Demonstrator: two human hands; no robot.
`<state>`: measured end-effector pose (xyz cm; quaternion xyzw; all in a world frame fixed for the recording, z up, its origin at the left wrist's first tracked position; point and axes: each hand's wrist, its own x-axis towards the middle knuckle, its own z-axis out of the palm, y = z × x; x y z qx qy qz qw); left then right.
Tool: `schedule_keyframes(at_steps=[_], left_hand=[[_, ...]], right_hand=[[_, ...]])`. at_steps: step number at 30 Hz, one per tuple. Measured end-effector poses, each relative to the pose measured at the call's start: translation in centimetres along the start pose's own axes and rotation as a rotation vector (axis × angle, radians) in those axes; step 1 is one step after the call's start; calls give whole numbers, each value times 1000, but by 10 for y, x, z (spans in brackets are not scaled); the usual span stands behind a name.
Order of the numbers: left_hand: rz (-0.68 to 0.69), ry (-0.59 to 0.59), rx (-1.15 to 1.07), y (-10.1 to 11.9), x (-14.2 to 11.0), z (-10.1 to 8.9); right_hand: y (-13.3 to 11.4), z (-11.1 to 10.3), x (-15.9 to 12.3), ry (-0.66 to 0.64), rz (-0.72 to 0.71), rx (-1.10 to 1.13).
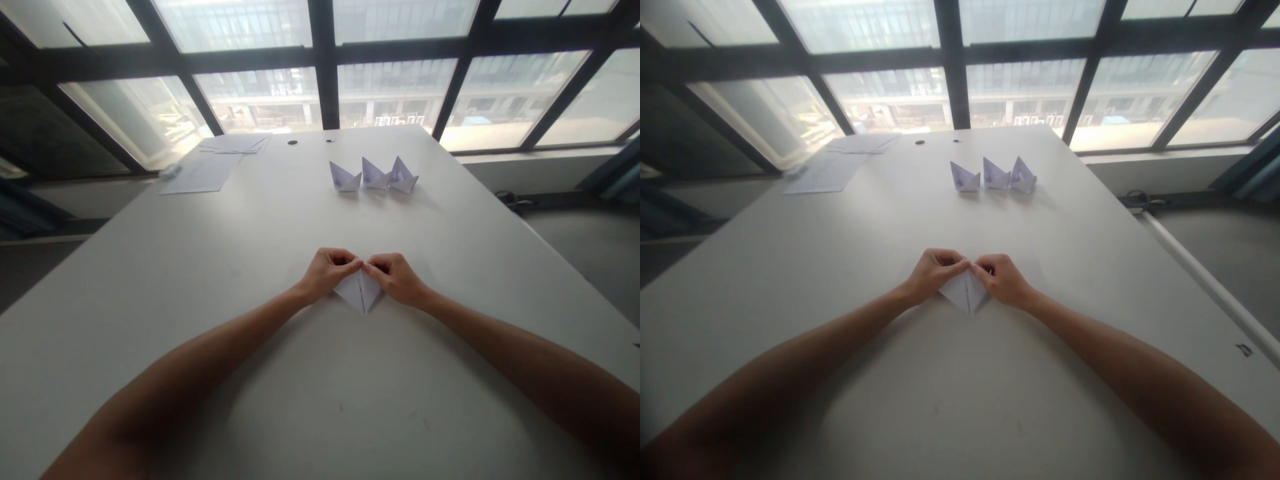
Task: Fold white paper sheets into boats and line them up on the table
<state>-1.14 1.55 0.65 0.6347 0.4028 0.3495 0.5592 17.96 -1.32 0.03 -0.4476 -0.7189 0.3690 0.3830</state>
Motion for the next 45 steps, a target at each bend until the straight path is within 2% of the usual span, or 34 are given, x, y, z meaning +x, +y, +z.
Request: schedule_keyframes(at_steps=[3,7,13,19,25,28,30,32,35,38,41,45], left_hand=[[-1,67,-50,1,0,3],[-3,159,-125,3,0,2],[-1,165,-137,2,2,1],[40,243,-170,2,2,1],[106,304,-217,-3,4,0],[114,337,-257,-5,7,-1],[112,320,-284,-6,7,-1],[100,272,-326,-4,6,1],[7,103,-370,-2,3,2],[-119,-66,-311,0,-2,2],[-151,-63,-260,1,-5,2],[-134,-15,-252,2,-4,1]], right_hand=[[2,1,0,59,-13,-11],[6,-1,0,40,37,47],[7,-2,1,33,73,86],[4,-8,2,-111,106,124],[5,-12,2,-66,141,184],[4,-13,2,-160,134,125],[5,-13,1,-220,135,95],[8,-13,0,-228,150,88],[12,-13,-1,-224,161,117],[14,-12,-2,-233,151,144],[13,-10,-2,-230,146,116],[12,-4,-3,-134,122,24]])
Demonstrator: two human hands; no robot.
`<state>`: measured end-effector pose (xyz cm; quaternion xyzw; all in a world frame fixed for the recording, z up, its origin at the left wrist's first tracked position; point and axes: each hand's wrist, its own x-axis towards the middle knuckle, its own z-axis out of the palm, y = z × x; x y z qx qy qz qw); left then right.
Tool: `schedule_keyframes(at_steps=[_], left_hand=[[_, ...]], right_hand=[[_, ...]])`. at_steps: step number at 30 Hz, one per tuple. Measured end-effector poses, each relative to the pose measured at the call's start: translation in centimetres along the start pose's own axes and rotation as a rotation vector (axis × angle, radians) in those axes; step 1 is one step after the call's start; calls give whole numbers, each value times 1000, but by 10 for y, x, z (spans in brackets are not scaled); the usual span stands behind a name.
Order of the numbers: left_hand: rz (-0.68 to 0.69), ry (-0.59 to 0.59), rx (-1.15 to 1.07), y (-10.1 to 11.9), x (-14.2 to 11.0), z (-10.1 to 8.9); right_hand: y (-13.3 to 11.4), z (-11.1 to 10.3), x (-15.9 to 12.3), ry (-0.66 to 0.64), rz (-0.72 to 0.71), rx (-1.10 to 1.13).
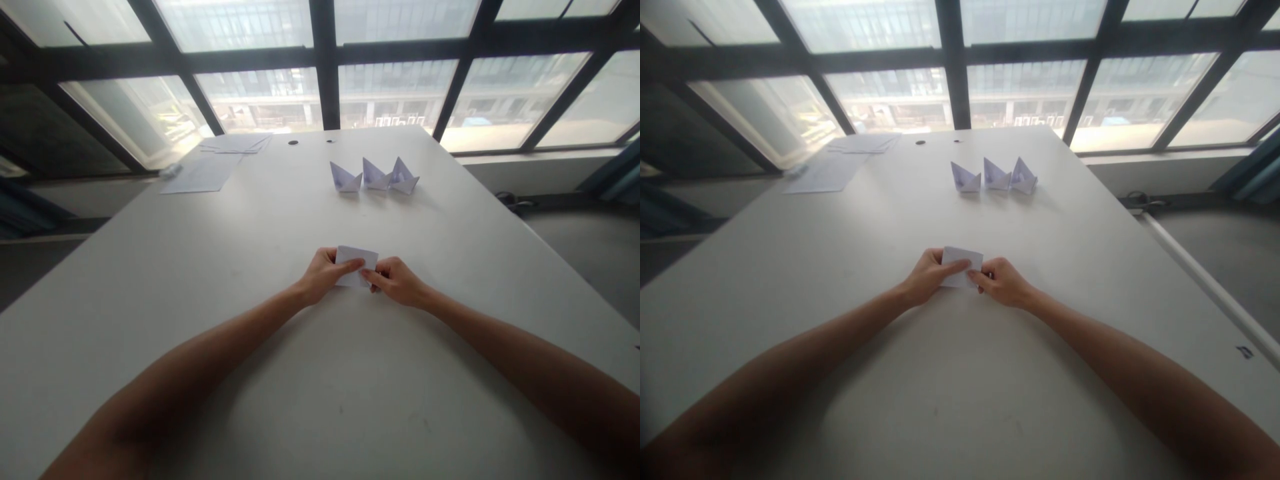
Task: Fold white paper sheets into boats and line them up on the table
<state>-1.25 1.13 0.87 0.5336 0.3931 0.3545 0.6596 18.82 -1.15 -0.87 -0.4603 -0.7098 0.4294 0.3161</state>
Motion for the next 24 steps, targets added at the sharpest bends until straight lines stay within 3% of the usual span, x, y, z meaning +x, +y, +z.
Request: schedule_keyframes(at_steps=[10,18,24], left_hand=[[-19,-38,55,4,-1,1],[-17,-49,98,5,-1,2],[-44,-64,63,6,-1,1]], right_hand=[[-8,0,0,122,-17,-4],[-7,1,-3,225,-137,-125],[-7,-2,-2,286,-129,-53]])
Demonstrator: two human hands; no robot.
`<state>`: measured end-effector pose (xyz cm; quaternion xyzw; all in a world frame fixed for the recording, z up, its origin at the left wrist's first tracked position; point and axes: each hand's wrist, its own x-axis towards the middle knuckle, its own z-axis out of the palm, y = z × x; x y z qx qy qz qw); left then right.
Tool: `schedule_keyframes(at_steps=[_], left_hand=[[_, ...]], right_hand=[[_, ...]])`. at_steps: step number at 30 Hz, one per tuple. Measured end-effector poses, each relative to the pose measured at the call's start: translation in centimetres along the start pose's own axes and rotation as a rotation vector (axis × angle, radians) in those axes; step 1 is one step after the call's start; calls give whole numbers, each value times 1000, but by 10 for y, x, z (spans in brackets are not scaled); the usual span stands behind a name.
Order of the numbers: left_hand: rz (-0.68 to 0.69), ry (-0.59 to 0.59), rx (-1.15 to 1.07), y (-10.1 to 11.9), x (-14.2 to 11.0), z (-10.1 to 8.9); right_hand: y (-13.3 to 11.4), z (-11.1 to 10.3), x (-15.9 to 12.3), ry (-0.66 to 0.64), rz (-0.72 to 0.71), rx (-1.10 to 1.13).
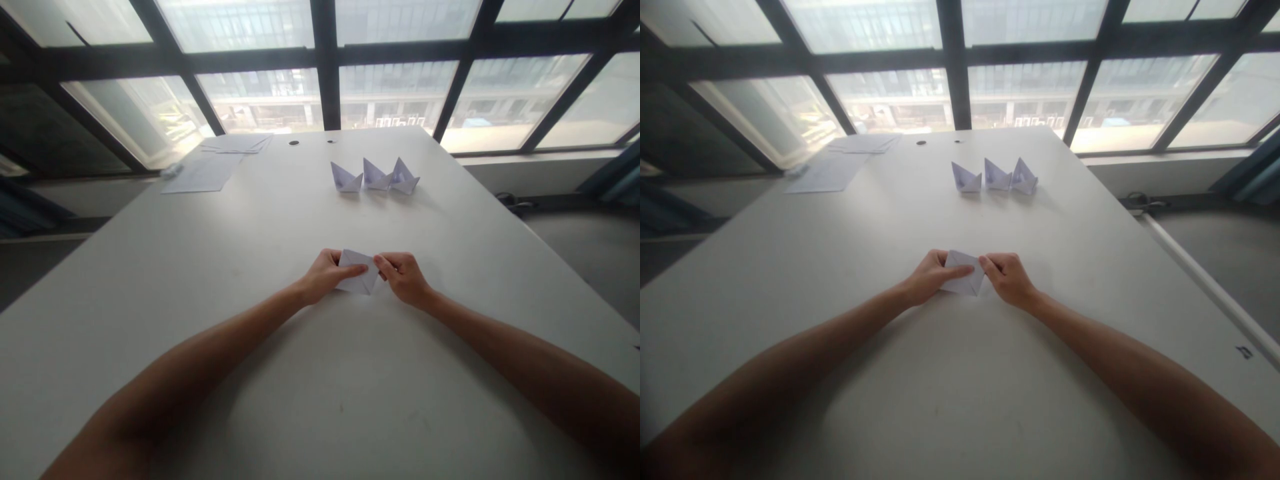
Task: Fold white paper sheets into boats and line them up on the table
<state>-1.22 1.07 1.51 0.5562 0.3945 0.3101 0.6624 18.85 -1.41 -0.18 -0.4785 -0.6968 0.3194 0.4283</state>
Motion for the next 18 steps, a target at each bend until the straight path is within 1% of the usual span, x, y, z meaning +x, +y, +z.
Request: schedule_keyframes(at_steps=[2,4,8,12,16,18], left_hand=[[-6,-5,-5,1,0,-1],[-9,-9,-13,1,0,-1],[-1,-14,-39,-1,0,-2],[10,-8,-63,-4,2,-2],[36,61,-130,-7,3,-3],[53,58,-139,-8,5,-2]], right_hand=[[1,0,0,13,37,70],[2,0,1,-4,63,123],[3,0,1,-90,65,96],[4,1,2,-99,79,101],[4,1,1,-266,51,84],[4,1,0,-310,60,91]])
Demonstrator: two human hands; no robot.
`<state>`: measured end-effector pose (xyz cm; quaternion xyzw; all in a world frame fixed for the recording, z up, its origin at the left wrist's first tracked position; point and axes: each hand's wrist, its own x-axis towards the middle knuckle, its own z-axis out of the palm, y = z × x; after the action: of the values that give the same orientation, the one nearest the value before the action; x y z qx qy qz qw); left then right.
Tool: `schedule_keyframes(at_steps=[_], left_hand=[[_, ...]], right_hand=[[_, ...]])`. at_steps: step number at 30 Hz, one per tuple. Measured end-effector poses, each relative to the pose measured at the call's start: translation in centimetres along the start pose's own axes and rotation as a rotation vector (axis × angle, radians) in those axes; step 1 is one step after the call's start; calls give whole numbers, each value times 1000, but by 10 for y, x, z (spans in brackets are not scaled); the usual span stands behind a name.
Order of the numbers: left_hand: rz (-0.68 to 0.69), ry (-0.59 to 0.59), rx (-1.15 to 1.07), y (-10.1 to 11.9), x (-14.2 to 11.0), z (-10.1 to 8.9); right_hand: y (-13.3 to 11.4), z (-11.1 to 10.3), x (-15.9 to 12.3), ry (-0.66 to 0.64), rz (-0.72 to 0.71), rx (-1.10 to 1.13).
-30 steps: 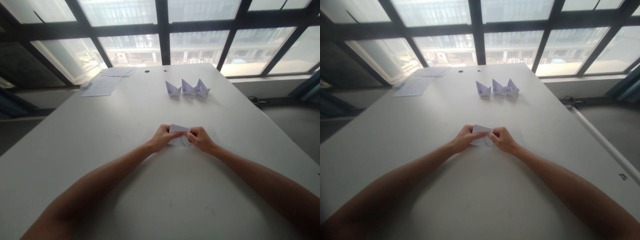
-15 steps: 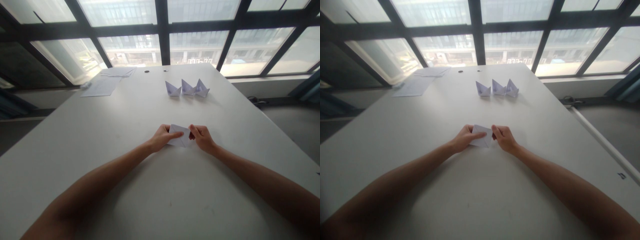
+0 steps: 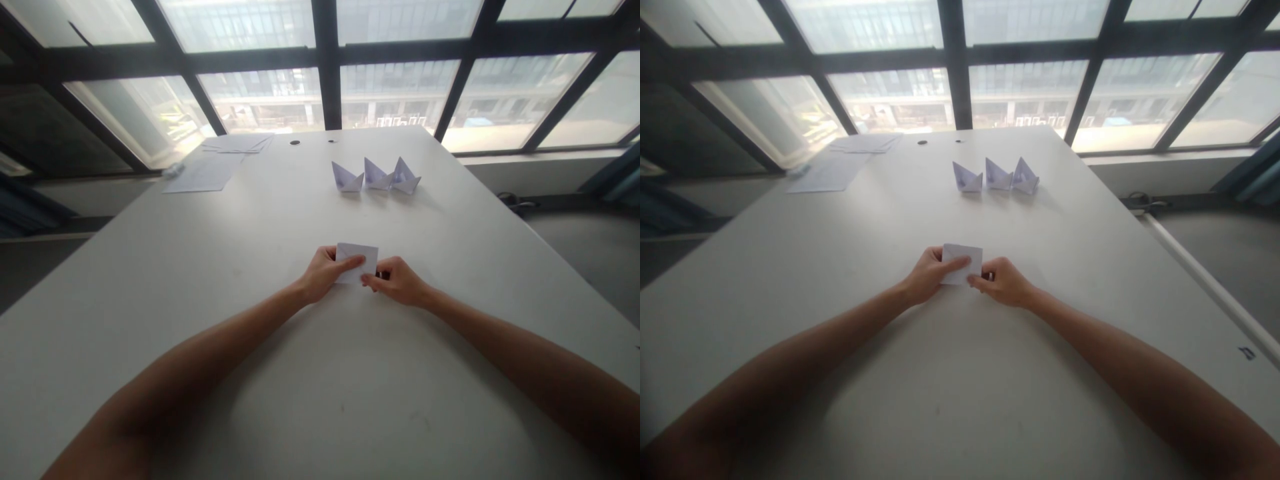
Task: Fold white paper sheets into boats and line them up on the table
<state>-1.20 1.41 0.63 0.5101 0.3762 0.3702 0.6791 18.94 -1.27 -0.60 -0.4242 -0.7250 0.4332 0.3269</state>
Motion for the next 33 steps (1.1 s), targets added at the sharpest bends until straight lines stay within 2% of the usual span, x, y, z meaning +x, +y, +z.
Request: schedule_keyframes(at_steps=[2,5,9,17,23,33], left_hand=[[27,-44,-3,-1,1,1],[79,-103,38,-2,3,3],[95,-91,223,-3,4,3],[156,-39,289,-1,1,4],[177,-17,166,-1,5,0],[215,35,347,-2,4,-1]], right_hand=[[1,-1,0,48,8,26],[2,-3,1,195,5,83],[1,-4,3,280,17,123],[4,-2,3,276,0,84],[3,-2,1,223,-28,71],[3,1,2,155,18,35]])
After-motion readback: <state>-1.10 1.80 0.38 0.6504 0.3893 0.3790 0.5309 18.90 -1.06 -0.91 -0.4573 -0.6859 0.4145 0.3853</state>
